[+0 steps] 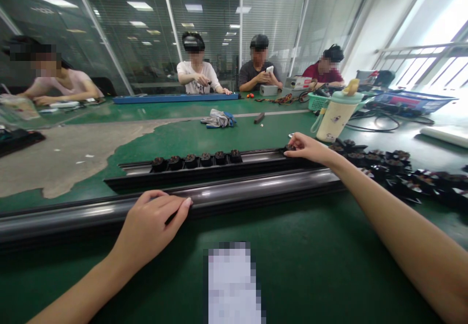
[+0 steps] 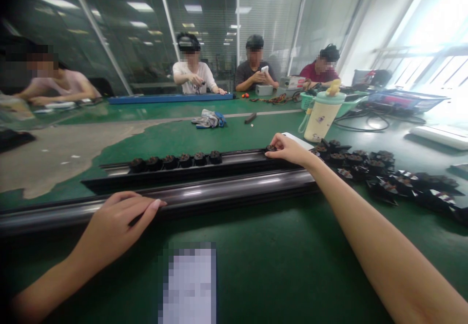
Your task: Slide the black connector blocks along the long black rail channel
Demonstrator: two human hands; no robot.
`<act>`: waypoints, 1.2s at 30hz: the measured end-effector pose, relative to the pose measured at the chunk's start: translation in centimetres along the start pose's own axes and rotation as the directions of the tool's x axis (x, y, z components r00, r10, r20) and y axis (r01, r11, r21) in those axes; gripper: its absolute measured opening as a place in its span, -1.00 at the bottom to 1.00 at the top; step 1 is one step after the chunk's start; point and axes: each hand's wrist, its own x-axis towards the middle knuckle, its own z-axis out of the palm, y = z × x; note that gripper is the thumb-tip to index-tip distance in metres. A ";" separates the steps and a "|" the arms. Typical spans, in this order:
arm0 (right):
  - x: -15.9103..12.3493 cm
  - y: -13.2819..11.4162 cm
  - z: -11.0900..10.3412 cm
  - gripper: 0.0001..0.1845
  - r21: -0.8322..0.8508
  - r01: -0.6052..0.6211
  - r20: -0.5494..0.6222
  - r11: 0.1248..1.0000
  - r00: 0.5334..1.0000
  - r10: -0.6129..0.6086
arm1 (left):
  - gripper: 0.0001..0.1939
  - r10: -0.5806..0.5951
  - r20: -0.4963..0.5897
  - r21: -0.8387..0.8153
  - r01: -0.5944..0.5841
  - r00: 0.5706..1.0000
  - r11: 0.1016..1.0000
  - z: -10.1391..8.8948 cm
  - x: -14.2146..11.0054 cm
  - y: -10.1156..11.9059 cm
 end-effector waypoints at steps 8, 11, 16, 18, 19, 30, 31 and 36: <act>0.0 0.2 -0.2 -0.51 -0.071 0.002 -0.003 0.998 1.000 -0.002 | -0.54 -0.018 0.028 0.000 0.018 0.999 1.000 0.0 -0.1 0.0; -0.1 0.0 -0.2 -0.53 -0.113 0.003 -0.007 0.994 1.000 -0.004 | -0.54 -0.017 0.025 -0.003 0.017 1.000 1.000 0.1 -0.1 0.0; -0.3 -0.7 -0.1 -0.56 -0.193 0.038 -0.018 0.981 0.999 -0.042 | -0.53 -0.007 0.012 0.003 0.007 1.000 1.000 0.1 0.0 0.0; -0.3 -1.0 -0.1 -0.58 -0.224 0.047 -0.034 0.973 0.998 -0.056 | -0.53 -0.004 0.014 0.003 0.004 1.000 1.000 0.1 -0.1 0.0; -0.3 -1.1 -0.1 -0.58 -0.237 0.047 -0.041 0.970 0.997 -0.058 | -0.53 -0.005 0.017 0.001 0.005 1.000 1.000 0.1 -0.1 0.0; -0.4 -1.2 0.1 -0.60 -0.275 0.026 -0.080 0.961 0.996 -0.050 | -0.52 -0.033 0.028 -0.016 0.033 0.999 0.999 0.1 -0.1 0.0; -0.4 -1.3 0.2 -0.60 -0.279 0.028 -0.084 0.960 0.995 -0.054 | -0.52 -0.037 0.032 -0.017 0.037 0.999 0.999 0.1 -0.1 0.0; -0.4 -1.6 0.2 -0.62 -0.294 0.023 -0.098 0.956 0.994 -0.054 | -0.52 -0.044 0.033 -0.017 0.045 0.998 0.999 0.1 -0.1 -0.1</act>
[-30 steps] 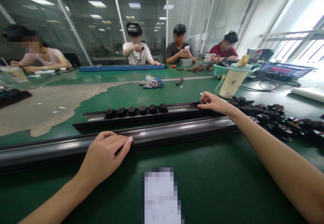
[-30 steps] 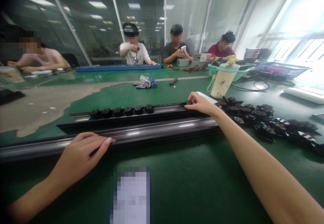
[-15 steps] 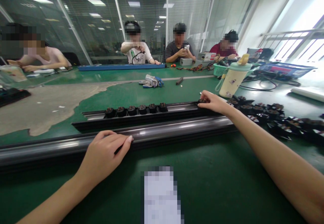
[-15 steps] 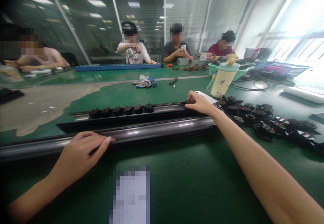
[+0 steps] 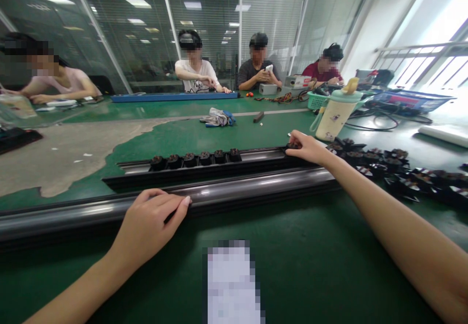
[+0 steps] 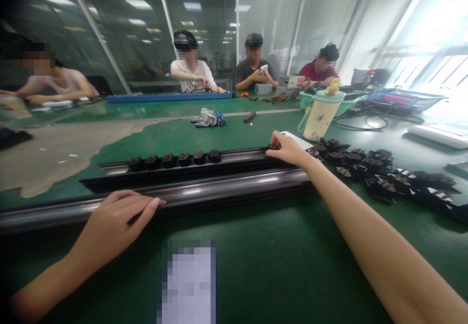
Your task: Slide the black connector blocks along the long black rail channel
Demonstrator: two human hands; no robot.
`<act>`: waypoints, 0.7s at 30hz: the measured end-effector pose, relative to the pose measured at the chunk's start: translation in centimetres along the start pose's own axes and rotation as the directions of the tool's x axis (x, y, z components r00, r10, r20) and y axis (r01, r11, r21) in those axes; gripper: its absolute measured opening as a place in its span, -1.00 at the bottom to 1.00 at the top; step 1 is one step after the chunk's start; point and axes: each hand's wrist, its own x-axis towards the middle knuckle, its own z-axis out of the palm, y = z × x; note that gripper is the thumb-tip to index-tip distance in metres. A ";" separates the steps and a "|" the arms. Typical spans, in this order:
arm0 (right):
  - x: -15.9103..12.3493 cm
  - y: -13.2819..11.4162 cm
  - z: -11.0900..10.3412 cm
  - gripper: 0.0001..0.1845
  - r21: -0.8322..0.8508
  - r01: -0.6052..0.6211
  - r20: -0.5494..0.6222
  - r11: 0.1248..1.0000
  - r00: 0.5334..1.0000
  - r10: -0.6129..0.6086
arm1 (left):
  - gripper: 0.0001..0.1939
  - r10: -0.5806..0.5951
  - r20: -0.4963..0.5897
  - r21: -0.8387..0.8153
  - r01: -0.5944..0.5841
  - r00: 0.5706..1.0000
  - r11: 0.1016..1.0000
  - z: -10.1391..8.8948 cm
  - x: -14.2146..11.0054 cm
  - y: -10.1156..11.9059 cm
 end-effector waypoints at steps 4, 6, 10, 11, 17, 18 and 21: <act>0.0 -0.1 0.0 -0.61 -0.025 -0.004 -0.015 1.000 1.000 0.004 | -0.54 0.003 0.001 0.001 -0.003 1.000 1.000 -0.1 0.0 0.0; 0.0 -0.1 0.0 -0.61 -0.030 -0.002 -0.015 1.000 1.000 0.002 | -0.54 0.015 -0.001 0.005 -0.015 1.000 1.000 -0.1 -0.1 0.0; 0.1 -0.1 0.1 -0.60 -0.039 -0.002 -0.011 0.999 1.000 0.002 | -0.52 0.026 -0.005 0.009 -0.026 1.000 1.000 0.0 0.0 0.0; 0.1 -0.1 0.1 -0.60 -0.045 -0.007 -0.015 0.999 1.000 0.006 | -0.52 0.022 -0.007 0.008 -0.022 1.000 1.000 0.0 0.0 0.0; 0.3 0.6 0.2 -0.65 -0.011 -0.043 -0.039 0.999 0.998 0.043 | -0.51 0.004 -0.004 0.004 -0.004 1.000 1.000 -0.2 -0.1 0.1; 0.4 0.9 0.1 -0.63 0.019 -0.039 -0.025 0.999 0.999 0.039 | -0.50 0.004 -0.002 0.005 -0.004 1.000 1.000 -0.2 -0.1 0.1; 0.3 1.6 -0.4 -0.53 0.137 -0.034 0.042 0.990 0.999 0.029 | -0.49 0.002 0.010 0.007 -0.002 1.000 1.000 -0.2 0.0 0.1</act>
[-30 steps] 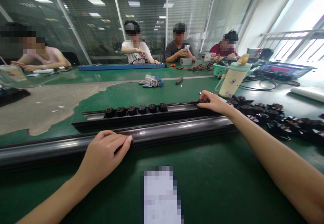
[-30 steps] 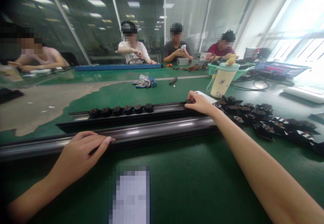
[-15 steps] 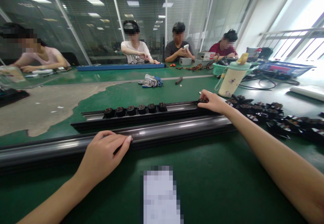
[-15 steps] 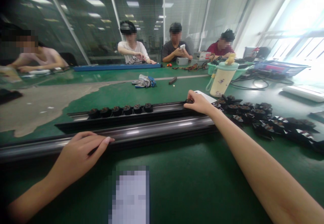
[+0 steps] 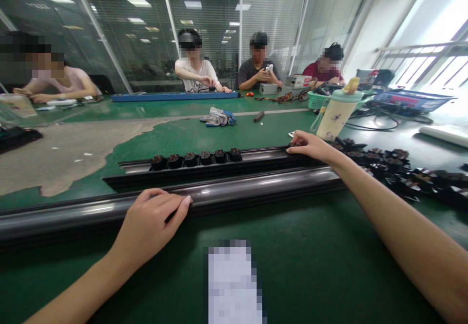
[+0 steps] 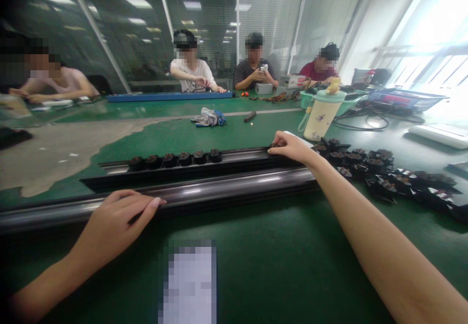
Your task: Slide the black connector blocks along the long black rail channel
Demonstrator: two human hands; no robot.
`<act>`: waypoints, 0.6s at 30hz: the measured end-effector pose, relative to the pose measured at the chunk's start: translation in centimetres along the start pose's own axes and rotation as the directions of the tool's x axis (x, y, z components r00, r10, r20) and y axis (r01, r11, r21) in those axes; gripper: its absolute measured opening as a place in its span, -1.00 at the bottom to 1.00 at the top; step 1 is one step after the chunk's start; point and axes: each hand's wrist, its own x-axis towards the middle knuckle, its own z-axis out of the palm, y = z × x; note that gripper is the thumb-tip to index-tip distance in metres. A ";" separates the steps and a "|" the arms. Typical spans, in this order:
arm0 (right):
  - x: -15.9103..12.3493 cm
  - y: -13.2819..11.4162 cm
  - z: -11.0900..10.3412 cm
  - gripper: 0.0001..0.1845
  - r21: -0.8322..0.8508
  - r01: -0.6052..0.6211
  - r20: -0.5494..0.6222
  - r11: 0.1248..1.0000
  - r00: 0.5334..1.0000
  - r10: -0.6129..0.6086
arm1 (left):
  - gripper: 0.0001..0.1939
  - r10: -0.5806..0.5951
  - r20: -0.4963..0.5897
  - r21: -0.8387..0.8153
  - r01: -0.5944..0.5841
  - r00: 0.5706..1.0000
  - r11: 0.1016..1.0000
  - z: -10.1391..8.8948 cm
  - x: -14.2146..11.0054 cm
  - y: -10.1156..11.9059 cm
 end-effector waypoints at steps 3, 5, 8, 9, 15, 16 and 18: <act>-0.1 0.3 -0.4 -0.45 0.076 -0.007 0.058 0.997 0.998 0.003 | -0.50 -0.001 0.004 -0.007 0.001 1.000 1.000 0.1 0.0 0.0; -0.3 0.3 -0.4 -0.45 0.081 -0.006 0.067 0.997 0.998 0.000 | -0.50 -0.006 0.001 -0.009 0.006 1.000 1.000 0.1 0.0 0.0; -0.4 0.1 -0.2 -0.51 0.017 0.008 0.017 1.000 1.000 -0.008 | -0.50 -0.011 -0.002 -0.010 0.011 1.000 1.000 0.2 0.0 -0.1; -0.4 0.1 0.0 -0.53 -0.011 0.013 -0.005 1.000 1.000 -0.013 | -0.50 -0.010 -0.002 -0.011 0.010 1.000 1.000 0.2 0.0 -0.1; -0.4 0.2 0.1 -0.57 -0.062 0.026 -0.042 0.998 0.999 -0.028 | -0.50 -0.013 0.001 -0.033 0.013 1.000 0.999 0.2 0.0 -0.1; -0.4 0.3 0.1 -0.58 -0.063 0.028 -0.041 0.998 0.999 -0.030 | -0.51 -0.015 0.000 -0.034 0.015 1.000 0.999 0.2 0.0 -0.1; -0.3 0.4 0.1 -0.58 -0.060 0.031 -0.036 0.998 0.999 -0.034 | -0.51 -0.024 -0.001 -0.031 0.024 1.000 0.999 0.3 -0.1 -0.2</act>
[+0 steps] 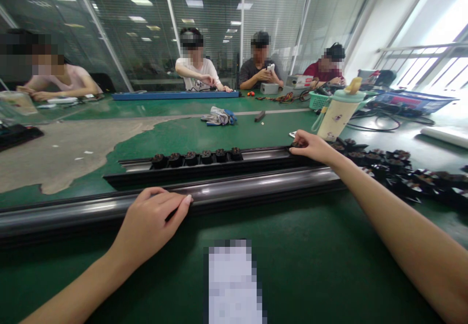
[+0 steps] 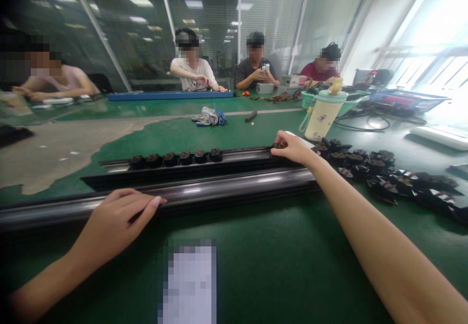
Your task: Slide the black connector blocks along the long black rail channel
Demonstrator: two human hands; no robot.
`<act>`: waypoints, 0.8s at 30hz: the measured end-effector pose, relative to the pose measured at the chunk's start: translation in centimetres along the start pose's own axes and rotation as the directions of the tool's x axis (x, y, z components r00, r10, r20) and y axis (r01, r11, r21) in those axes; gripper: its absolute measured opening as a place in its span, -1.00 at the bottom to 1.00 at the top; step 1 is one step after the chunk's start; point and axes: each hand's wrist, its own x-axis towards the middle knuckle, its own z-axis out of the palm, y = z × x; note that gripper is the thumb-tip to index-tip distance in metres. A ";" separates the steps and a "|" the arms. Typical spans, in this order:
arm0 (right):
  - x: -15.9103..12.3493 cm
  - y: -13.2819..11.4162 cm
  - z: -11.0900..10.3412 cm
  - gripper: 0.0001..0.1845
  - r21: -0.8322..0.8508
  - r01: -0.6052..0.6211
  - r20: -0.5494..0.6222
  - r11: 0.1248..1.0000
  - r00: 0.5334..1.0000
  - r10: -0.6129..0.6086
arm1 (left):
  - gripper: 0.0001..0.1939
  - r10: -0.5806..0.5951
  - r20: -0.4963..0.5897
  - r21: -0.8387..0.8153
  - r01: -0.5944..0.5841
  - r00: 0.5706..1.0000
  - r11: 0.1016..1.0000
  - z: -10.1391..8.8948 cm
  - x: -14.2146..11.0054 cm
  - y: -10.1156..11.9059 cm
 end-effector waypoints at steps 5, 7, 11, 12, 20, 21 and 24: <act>0.1 0.1 0.1 -0.60 -0.013 -0.013 -0.004 1.000 1.000 0.013 | -0.51 0.008 0.009 0.008 -0.008 1.000 1.000 0.1 -0.1 -0.1; 0.1 0.1 0.1 -0.60 -0.017 -0.012 -0.012 1.000 1.000 0.012 | -0.51 0.023 0.009 0.015 -0.023 1.000 1.000 0.0 -0.1 -0.1; 0.0 0.1 0.2 -0.61 -0.025 -0.010 -0.021 1.000 1.000 0.009 | -0.51 0.032 0.001 0.022 -0.032 0.999 0.999 0.0 0.0 -0.1; 0.0 0.1 0.2 -0.62 -0.031 -0.009 -0.024 0.999 1.000 0.008 | -0.51 0.032 -0.001 0.021 -0.032 0.999 0.999 0.0 0.0 -0.1; 0.0 -0.4 0.1 -0.61 -0.071 -0.043 -0.034 0.997 0.999 0.041 | -0.53 0.034 0.004 0.012 -0.034 0.999 0.999 -0.2 0.0 0.1; 0.0 -0.4 0.1 -0.61 -0.078 -0.045 -0.035 0.996 0.998 0.043 | -0.53 0.036 0.004 0.014 -0.036 0.999 0.999 -0.2 0.0 0.0; 0.0 -0.5 0.0 -0.61 -0.099 -0.051 -0.035 0.994 0.998 0.048 | -0.52 0.038 0.003 0.014 -0.038 0.999 0.999 -0.1 0.0 0.0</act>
